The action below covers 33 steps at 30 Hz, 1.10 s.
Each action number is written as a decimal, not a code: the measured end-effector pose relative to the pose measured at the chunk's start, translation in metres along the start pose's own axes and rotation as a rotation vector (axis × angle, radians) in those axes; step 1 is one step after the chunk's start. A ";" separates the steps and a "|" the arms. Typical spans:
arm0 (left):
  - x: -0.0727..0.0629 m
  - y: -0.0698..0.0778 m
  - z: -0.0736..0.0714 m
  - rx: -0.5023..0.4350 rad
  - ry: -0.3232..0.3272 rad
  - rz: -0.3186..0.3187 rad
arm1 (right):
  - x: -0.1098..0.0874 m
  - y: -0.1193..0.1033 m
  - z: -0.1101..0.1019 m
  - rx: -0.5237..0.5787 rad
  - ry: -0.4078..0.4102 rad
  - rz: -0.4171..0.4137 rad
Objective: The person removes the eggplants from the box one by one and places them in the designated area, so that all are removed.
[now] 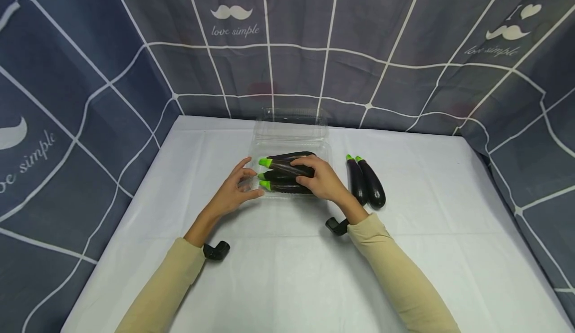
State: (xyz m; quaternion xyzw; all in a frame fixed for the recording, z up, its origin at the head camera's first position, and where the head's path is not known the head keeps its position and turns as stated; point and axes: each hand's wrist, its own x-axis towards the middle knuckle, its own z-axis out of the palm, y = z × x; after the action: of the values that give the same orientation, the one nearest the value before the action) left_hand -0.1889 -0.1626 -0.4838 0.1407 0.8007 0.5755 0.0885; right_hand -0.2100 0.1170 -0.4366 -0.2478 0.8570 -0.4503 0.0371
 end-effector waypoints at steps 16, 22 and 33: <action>-0.011 0.036 -0.001 -0.003 -0.021 -0.013 | -0.017 0.004 -0.015 -0.014 0.065 -0.032; -0.010 0.036 -0.001 -0.005 -0.021 -0.011 | -0.025 0.008 -0.019 0.017 0.059 -0.020; -0.011 0.037 -0.001 -0.002 -0.019 -0.025 | -0.037 0.015 -0.026 0.047 0.086 -0.001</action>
State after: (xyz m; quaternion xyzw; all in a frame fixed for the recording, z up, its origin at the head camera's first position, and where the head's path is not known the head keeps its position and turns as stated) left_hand -0.1745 -0.1559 -0.4489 0.1363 0.8008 0.5740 0.1034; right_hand -0.1911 0.1605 -0.4388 -0.2279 0.8469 -0.4803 0.0059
